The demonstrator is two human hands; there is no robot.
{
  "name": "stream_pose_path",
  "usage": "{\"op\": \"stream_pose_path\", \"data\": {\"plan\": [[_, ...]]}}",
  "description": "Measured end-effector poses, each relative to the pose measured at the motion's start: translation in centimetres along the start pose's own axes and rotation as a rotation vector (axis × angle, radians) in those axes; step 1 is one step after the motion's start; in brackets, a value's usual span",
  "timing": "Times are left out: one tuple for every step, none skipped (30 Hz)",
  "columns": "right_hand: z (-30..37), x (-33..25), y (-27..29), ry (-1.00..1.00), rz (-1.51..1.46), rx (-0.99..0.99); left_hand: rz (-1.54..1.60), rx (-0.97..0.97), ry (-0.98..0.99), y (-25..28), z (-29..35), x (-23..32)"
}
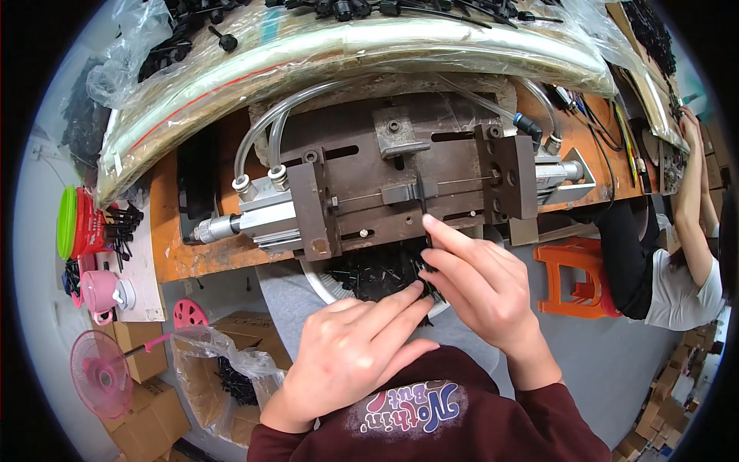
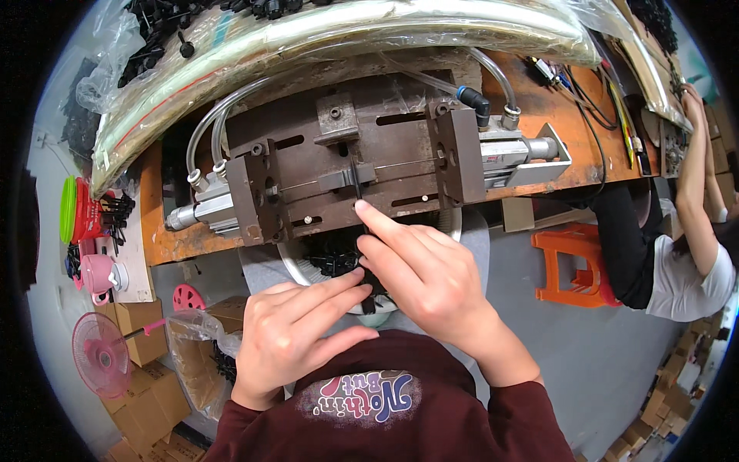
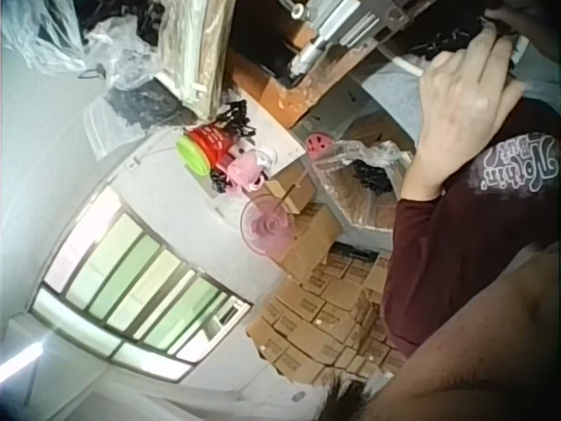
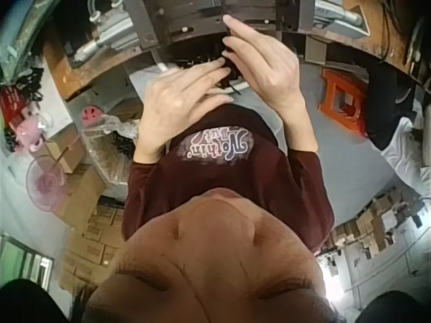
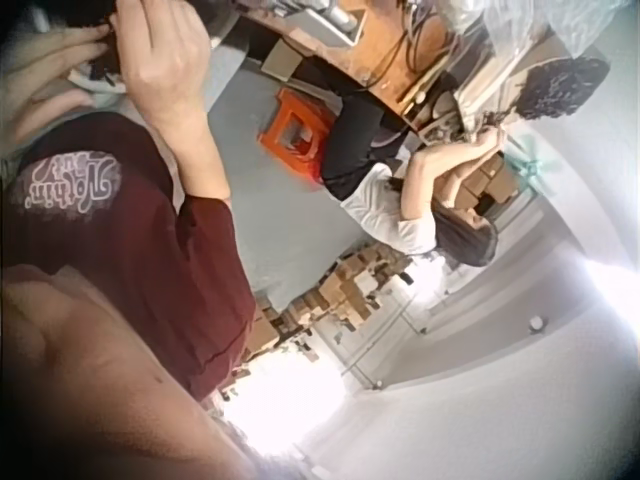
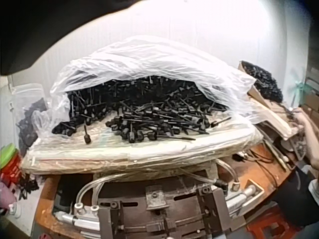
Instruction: The person is using a specialized clamp tool and hands to assemble small plastic components, possibly for wiring or electronics.
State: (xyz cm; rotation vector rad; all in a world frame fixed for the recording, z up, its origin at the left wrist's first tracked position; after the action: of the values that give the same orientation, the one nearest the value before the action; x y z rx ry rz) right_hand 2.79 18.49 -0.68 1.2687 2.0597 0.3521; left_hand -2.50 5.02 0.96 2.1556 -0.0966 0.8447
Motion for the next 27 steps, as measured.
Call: {"op": "stream_pose_path", "data": {"plan": [[-0.2, -0.1, -0.4, 0.015, 0.046, -0.024, 0.01, 0.01, 0.02, 0.1, 0.0, -0.1], [-0.4, -0.3, -0.7, 0.03, 0.093, -0.048, 0.018, 0.017, 0.013, 0.1, 0.1, -0.1], [-0.6, -0.4, -1.1, 0.047, 0.137, -0.073, 0.024, 0.026, 0.008, 0.1, 0.2, -0.1], [-0.6, -0.4, -1.3, 0.08, 0.174, -0.064, 0.032, 0.034, 0.002, 0.1, 0.4, -0.2], [-0.8, -0.4, -1.5, 0.08, 0.191, -0.079, 0.046, 0.029, -0.003, 0.1, 0.5, -0.1], [-1.2, -0.5, -1.5, 0.082, 0.209, -0.096, 0.062, 0.026, -0.007, 0.0, 0.6, -0.2], [-1.5, -0.5, -1.6, 0.084, 0.228, -0.112, 0.077, 0.022, -0.011, -0.1, 0.8, -0.2], [-1.7, -0.5, -1.6, 0.076, 0.216, -0.137, 0.095, 0.031, -0.021, -0.3, 1.0, -0.3], [-2.0, -0.5, -1.5, 0.072, 0.206, -0.156, 0.11, 0.041, -0.037, -0.6, 1.1, -0.4], [-2.1, -0.5, -1.5, 0.067, 0.196, -0.176, 0.125, 0.051, -0.053, -0.7, 1.2, -0.5], [-2.1, -0.5, -1.5, 0.061, 0.201, -0.187, 0.135, 0.044, -0.054, -0.8, 1.3, -0.4], [-2.2, -0.6, -1.4, 0.06, 0.205, -0.193, 0.142, 0.04, -0.057, -0.8, 1.3, -0.3], [-2.2, -0.7, -1.4, 0.058, 0.209, -0.2, 0.148, 0.035, -0.06, -0.9, 1.3, -0.3], [-2.3, -0.8, -1.3, 0.06, 0.229, -0.215, 0.157, 0.061, -0.073, -1.0, 1.4, -0.4], [-2.4, -0.9, -1.3, 0.059, 0.235, -0.219, 0.163, 0.057, -0.075, -1.0, 1.3, -0.4], [-2.5, -0.9, -1.3, 0.058, 0.24, -0.223, 0.169, 0.052, -0.078, -1.0, 1.2, -0.4], [-2.6, -1.0, -1.3, 0.056, 0.246, -0.227, 0.176, 0.048, -0.081, -1.0, 1.1, -0.4], [-2.6, -1.1, -1.3, 0.063, 0.258, -0.225, 0.176, 0.041, -0.088, -0.9, 1.1, -0.3], [-2.8, -1.1, -1.3, 0.056, 0.25, -0.245, 0.207, 0.042, -0.083, -0.8, 1.2, -0.2], [-3.1, -1.2, -1.1, 0.049, 0.242, -0.265, 0.238, 0.042, -0.079, -0.7, 1.2, -0.2], [-3.4, -1.2, -0.9, 0.044, 0.233, -0.285, 0.268, 0.043, -0.073, -0.7, 1.4, -0.2], [-3.9, -1.1, -0.5, 0.021, 0.177, -0.259, 0.278, 0.024, -0.063, -0.6, 1.5, -0.1], [-4.7, -0.9, 0.0, -0.001, 0.12, -0.234, 0.284, 0.019, -0.064, -0.5, 1.5, -0.1], [-5.7, -0.7, 0.3, -0.019, 0.062, -0.212, 0.29, 0.018, -0.062, -0.5, 1.7, -0.3], [-7.2, -0.6, 1.0, -0.018, 0.063, -0.133, 0.297, 0.014, -0.061, -0.5, 1.7, -0.3], [-8.9, -0.4, 1.5, -0.029, 0.038, -0.075, 0.314, 0.027, -0.07, -0.6, 1.8, -0.5], [-10.7, -0.1, 1.6, -0.04, 0.005, -0.018, 0.316, 0.031, -0.059, -0.6, 2.0, -0.6]]}}
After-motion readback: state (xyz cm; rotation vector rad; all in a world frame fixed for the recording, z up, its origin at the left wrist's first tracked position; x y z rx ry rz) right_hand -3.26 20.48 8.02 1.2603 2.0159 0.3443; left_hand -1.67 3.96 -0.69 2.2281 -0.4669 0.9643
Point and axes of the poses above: each hand's wrist, its own z-axis away from the middle knuckle, its own y-axis out of the back of the hand, x = y × z, the point moved 6 cm from there along -z, towards the middle knuckle, and after that the axes turned 14 degrees about x, right-handed, at the moved point
